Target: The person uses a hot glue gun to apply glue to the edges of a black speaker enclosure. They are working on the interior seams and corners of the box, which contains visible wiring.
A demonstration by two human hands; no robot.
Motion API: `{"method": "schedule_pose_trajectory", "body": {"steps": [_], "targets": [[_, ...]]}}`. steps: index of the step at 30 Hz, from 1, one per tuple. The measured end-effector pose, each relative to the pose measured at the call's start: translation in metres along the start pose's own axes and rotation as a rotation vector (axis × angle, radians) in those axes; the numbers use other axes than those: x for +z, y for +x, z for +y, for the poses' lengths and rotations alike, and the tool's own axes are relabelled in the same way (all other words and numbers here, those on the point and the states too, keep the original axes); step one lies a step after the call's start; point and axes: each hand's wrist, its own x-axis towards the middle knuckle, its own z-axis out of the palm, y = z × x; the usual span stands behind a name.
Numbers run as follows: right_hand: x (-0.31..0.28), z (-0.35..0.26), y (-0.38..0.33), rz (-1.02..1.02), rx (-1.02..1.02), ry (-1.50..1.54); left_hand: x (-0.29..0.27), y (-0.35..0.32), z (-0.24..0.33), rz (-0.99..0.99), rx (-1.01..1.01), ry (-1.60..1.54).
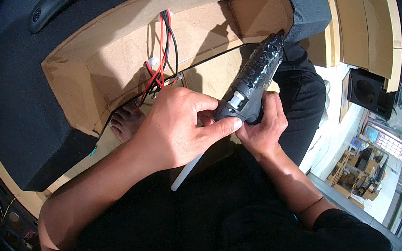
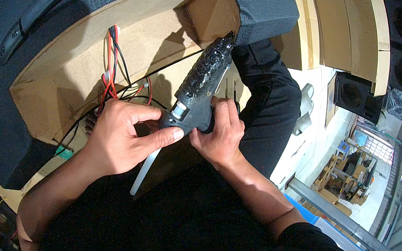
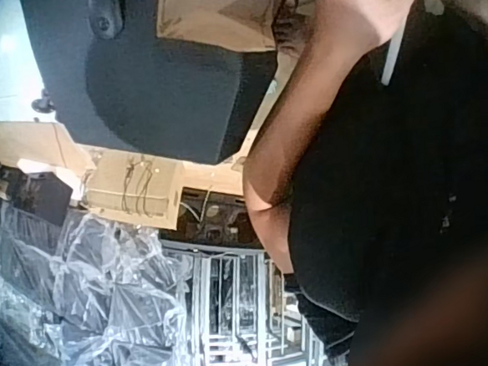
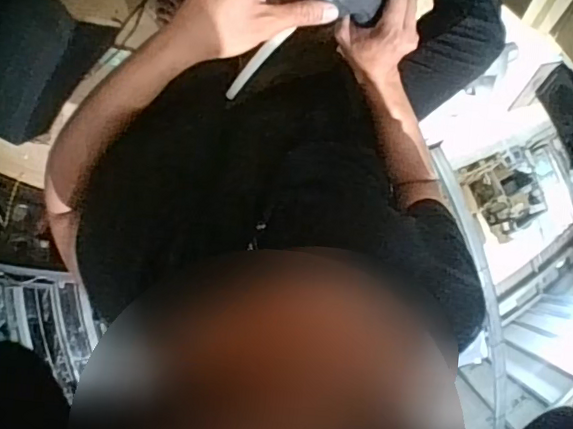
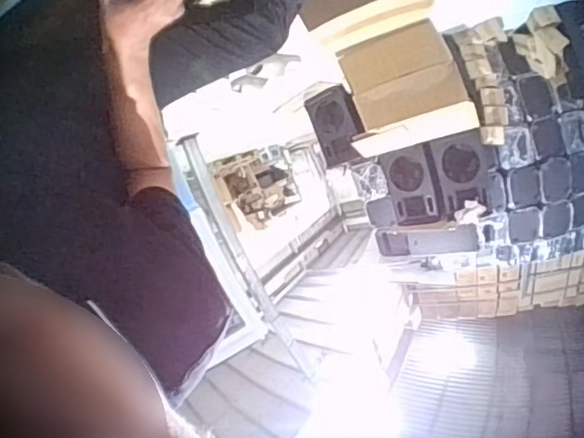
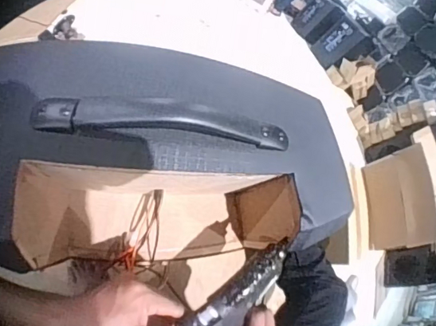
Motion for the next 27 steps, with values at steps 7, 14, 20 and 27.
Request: {"method": "schedule_pose_trajectory", "body": {"steps": [7, 14, 20, 27], "targets": [[0.001, -0.002, 0.002, 0.028, -0.01, 0.018, -0.001, 0.003, -0.004, -0.058, -0.111, -0.065], [0.002, 0.002, -0.003, 0.013, -0.008, 0.004, 0.004, 0.0, -0.008, -0.01, -0.012, 0.018], [-0.001, -0.001, 0.003, 0.043, -0.026, -0.014, 0.0, 0.003, 0.005, -0.013, -0.08, 0.035], [0.0, -0.001, 0.007, 0.07, -0.036, 0.008, 0.0, 0.004, 0.004, -0.008, -0.08, -0.007]]}}
